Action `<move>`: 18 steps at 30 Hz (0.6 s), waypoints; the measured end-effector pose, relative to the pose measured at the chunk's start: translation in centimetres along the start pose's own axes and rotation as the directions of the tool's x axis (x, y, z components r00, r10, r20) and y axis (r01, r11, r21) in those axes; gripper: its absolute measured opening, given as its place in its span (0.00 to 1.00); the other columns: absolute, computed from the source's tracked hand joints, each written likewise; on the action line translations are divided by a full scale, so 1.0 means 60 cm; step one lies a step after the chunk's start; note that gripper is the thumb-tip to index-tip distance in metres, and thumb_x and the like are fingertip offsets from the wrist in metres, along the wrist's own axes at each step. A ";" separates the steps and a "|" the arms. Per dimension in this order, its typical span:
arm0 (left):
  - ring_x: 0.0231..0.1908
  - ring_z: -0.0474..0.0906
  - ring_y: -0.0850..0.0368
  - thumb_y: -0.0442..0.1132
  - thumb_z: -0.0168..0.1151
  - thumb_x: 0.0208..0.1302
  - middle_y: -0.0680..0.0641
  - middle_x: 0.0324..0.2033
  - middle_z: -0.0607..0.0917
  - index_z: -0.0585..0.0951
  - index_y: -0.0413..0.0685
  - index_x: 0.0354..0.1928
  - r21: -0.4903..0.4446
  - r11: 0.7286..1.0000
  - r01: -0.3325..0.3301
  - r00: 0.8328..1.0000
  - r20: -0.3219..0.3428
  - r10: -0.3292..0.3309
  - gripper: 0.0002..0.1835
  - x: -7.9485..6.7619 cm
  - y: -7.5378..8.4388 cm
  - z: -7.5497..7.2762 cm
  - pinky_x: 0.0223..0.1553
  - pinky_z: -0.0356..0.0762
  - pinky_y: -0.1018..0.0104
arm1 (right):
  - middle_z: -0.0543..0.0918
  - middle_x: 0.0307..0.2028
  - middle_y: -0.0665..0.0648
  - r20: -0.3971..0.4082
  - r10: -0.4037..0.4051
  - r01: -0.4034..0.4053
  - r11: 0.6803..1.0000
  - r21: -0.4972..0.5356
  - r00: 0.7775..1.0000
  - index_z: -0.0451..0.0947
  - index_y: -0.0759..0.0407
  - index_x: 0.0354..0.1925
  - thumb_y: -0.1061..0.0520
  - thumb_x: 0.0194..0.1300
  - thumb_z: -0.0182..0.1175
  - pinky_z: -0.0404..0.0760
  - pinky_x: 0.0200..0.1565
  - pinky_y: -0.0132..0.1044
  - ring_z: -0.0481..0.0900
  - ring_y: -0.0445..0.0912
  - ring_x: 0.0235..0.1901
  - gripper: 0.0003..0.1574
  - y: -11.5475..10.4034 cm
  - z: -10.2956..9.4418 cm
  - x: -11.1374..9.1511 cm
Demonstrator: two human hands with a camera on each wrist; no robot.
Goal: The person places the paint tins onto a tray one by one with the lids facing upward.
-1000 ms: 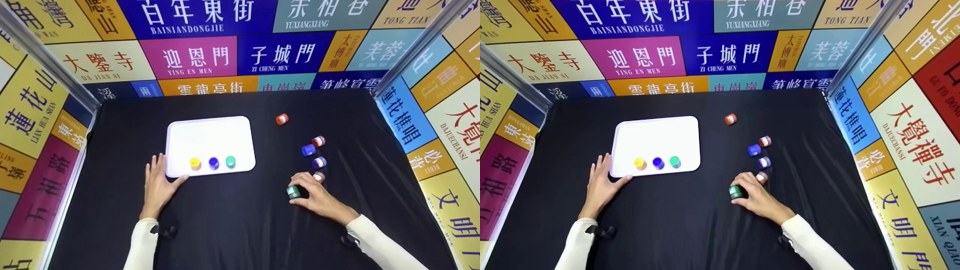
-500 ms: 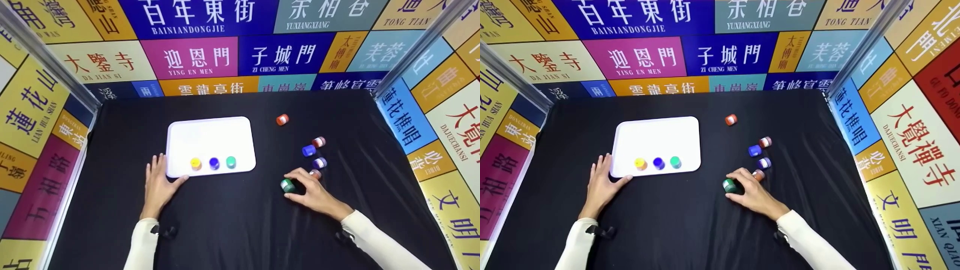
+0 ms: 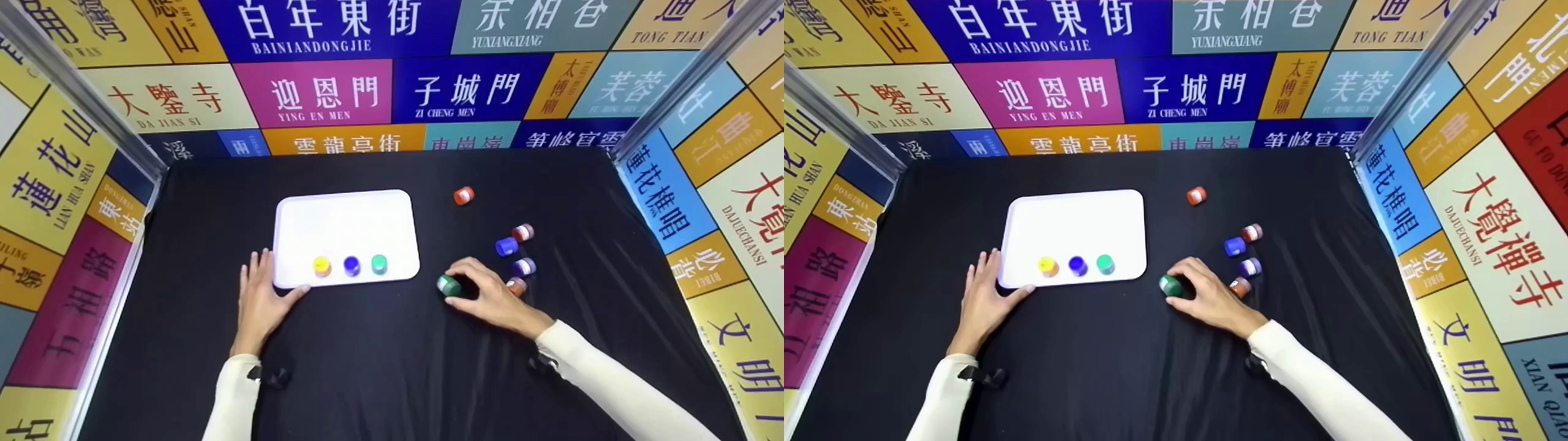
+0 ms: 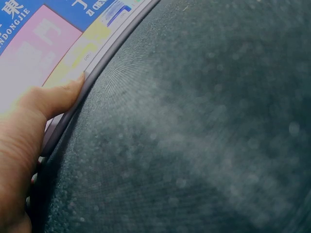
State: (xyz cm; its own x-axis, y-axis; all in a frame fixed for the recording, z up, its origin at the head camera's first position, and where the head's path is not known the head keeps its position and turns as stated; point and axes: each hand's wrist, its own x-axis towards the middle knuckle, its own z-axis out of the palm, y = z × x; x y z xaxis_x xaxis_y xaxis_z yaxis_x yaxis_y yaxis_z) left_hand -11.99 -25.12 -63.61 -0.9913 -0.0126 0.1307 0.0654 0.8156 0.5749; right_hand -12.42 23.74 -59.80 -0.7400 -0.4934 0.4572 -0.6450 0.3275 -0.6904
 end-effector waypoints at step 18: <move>0.87 0.45 0.34 0.63 0.81 0.61 0.33 0.85 0.60 0.60 0.33 0.85 -0.010 1.000 -0.003 1.000 -0.001 0.003 0.63 0.001 0.001 0.000 0.88 0.32 0.43 | 0.89 0.53 0.54 0.153 0.013 -0.001 0.997 -0.074 0.988 0.90 0.61 0.57 0.59 0.65 0.80 0.85 0.59 0.42 0.84 0.49 0.54 0.23 0.005 0.018 0.117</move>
State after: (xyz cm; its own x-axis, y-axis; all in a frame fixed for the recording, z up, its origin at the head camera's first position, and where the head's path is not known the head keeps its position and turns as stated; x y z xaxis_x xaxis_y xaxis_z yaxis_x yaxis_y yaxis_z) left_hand -12.04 -25.05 -63.57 -0.9911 -0.0109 0.1329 0.0692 0.8100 0.5824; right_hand -17.63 19.51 -57.40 -0.7100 -0.6070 0.3570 -0.6564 0.3870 -0.6476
